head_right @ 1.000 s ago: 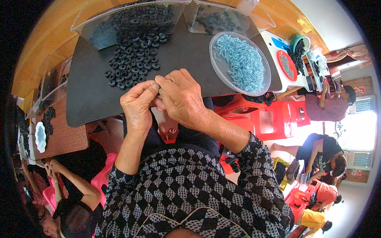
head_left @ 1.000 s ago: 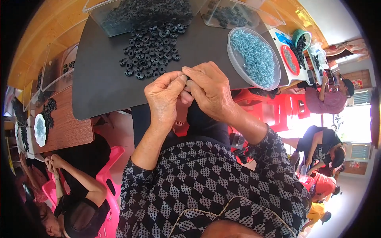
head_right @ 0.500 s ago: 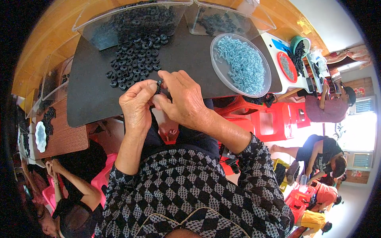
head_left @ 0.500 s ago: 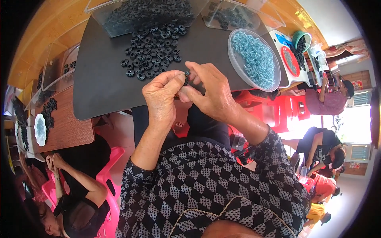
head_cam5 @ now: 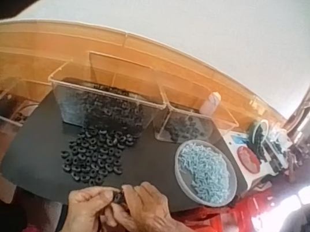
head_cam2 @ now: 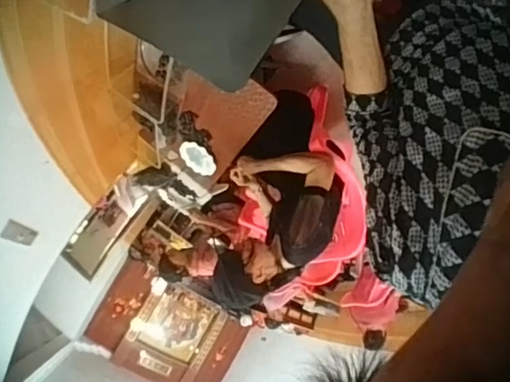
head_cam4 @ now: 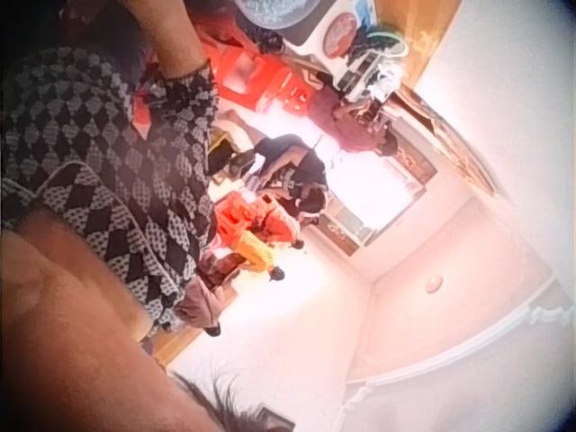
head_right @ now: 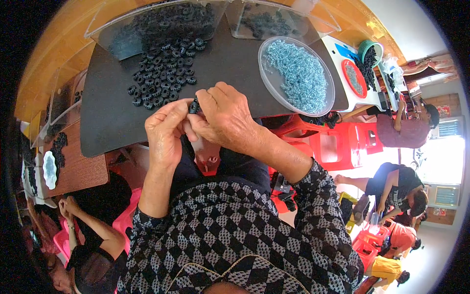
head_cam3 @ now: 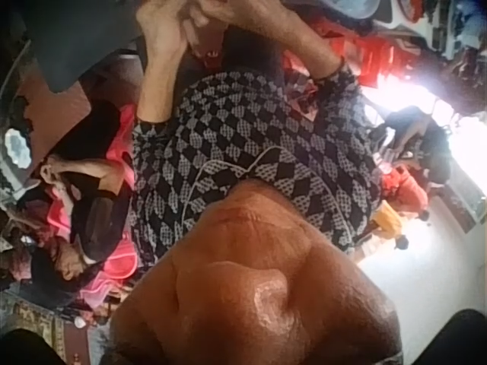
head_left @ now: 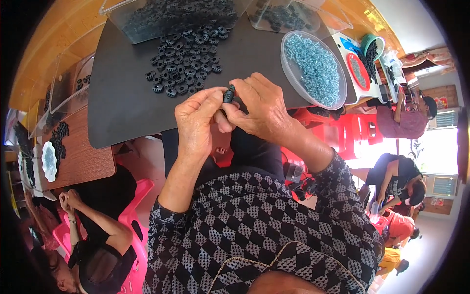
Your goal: The person assembles small plastic components by hand, inserting pins into black plastic pieces and sorting the parts on the table.
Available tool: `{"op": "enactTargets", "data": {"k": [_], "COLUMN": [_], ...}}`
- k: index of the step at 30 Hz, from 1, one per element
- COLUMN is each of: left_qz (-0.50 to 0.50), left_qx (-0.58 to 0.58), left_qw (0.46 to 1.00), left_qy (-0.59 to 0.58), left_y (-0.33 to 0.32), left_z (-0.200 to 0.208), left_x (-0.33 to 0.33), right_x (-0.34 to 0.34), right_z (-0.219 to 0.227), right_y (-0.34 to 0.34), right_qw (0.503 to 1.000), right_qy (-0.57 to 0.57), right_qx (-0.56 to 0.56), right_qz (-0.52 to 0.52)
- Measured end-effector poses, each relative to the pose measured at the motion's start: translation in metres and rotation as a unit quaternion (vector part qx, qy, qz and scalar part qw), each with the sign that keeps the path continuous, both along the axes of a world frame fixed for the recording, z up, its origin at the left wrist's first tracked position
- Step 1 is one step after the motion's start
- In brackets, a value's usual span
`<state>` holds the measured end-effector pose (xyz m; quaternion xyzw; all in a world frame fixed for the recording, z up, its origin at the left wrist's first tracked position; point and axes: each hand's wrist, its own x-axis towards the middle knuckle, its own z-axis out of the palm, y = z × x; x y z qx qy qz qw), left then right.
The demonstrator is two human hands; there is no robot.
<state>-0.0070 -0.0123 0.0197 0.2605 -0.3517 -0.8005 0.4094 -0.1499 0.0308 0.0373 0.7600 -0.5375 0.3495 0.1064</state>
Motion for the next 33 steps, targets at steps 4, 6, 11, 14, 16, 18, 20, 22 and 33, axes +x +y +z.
{"op": "enactTargets", "data": {"k": [4,6,11,14,16,18,20,22,33], "left_qz": [-0.030,-0.053,-0.039,-0.024,-0.018,-0.015,-0.018,-0.021,-0.004], "left_qx": [-0.019,-0.007,0.009,0.007,0.009,0.006,0.004,0.001,-0.018], "left_qw": [0.999,0.998,0.999,1.000,1.000,1.000,1.000,1.000,1.000], "left_qy": [-0.036,-0.035,0.004,0.017,0.020,0.006,0.005,0.005,0.023], "left_y": [0.000,-0.003,0.000,0.002,0.003,0.003,0.003,0.003,0.004], "left_z": [-0.009,-0.011,-0.007,-0.009,-0.012,-0.014,-0.015,-0.013,-0.013], "left_x": [0.003,0.005,0.002,0.001,0.000,0.001,0.003,0.003,0.000], "right_x": [-0.002,-0.002,-0.001,-0.001,-0.002,-0.001,0.000,0.001,0.000], "right_z": [-0.006,-0.007,-0.008,-0.008,-0.010,-0.011,-0.011,-0.012,-0.016], "right_y": [0.000,-0.001,-0.001,-0.002,-0.003,-0.003,-0.004,-0.004,-0.004], "right_qw": [1.000,1.000,1.000,1.000,0.999,0.999,0.998,0.997,0.996], "right_qy": [-0.003,-0.002,-0.008,-0.013,-0.016,-0.020,0.011,0.001,-0.010], "right_qx": [-0.019,-0.024,-0.010,-0.011,-0.016,-0.021,-0.031,-0.032,-0.078], "right_qz": [0.005,0.012,0.017,0.023,0.030,0.038,0.061,0.065,0.047]}}
